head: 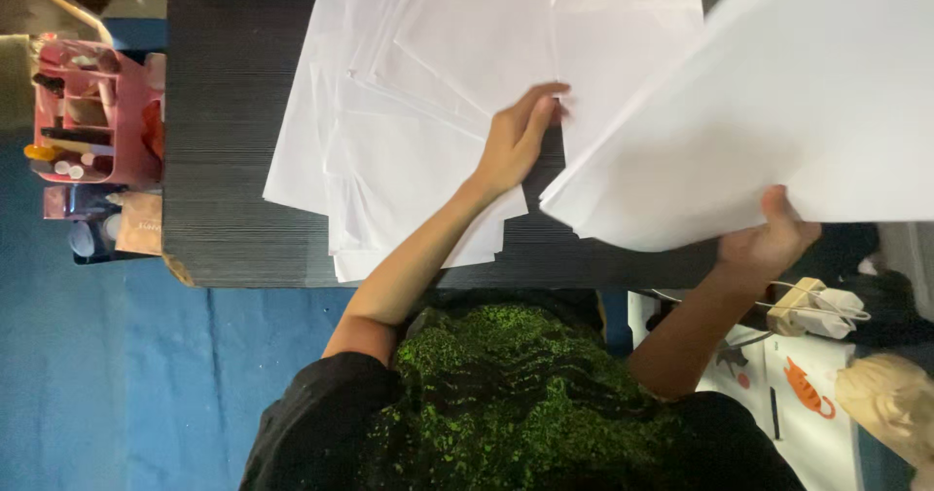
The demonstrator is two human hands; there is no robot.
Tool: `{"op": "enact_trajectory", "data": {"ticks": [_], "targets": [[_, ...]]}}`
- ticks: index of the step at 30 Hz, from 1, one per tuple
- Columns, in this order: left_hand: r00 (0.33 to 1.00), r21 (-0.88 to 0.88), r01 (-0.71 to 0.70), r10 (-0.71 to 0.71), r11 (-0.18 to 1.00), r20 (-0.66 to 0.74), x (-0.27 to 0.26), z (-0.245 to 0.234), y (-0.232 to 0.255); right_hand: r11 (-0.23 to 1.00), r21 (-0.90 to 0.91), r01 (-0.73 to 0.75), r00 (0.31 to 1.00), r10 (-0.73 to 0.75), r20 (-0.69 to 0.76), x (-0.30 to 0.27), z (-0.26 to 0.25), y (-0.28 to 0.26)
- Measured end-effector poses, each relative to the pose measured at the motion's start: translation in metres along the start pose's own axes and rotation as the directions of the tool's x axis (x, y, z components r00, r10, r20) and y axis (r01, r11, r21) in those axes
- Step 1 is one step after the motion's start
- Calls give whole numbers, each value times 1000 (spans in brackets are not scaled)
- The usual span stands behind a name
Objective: The person sorts through a large stack of white papers on a dark table, separating them into smaller piles. They then handle several patterned notebooks and a black folder, placing them on top of the sorted papers.
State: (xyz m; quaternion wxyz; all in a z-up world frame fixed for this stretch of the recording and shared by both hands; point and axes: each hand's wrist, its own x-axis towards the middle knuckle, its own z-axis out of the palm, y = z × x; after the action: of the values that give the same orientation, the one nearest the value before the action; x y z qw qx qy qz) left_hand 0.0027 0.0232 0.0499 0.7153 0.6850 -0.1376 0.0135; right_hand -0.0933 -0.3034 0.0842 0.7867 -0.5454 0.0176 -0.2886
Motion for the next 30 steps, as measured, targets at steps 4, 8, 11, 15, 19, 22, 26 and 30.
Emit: {"op": "enact_trajectory", "data": {"ticks": [4,8,11,15,19,22,26,30], "targets": [[987,652,28,81,758,-137,74,19,-35,989,139,-43,998,48,-32,-11,-47,-2],[941,827,337,-124,450,-316,119,46,-64,968,199,-155,971,186,-147,-24,-102,35],[940,857,337,-192,390,-282,132,64,-79,992,-5,-123,969,119,-218,-27,-124,50],[990,777,139,-112,614,-89,127,68,-90,995,52,-89,992,93,-80,-27,-125,45],[982,257,32,17,966,-187,99,55,-49,956,214,-202,960,236,-151,-20,-124,45],[987,-144,-42,18,989,-162,64,40,9,973,153,-175,962,202,-182,-19,-128,56],[992,-150,112,-118,982,-36,9,31,79,972,131,-197,969,213,-127,-19,-114,60],[982,-98,-163,171,982,80,-25,14,113,964,124,-236,967,246,-73,-19,-85,64]]}}
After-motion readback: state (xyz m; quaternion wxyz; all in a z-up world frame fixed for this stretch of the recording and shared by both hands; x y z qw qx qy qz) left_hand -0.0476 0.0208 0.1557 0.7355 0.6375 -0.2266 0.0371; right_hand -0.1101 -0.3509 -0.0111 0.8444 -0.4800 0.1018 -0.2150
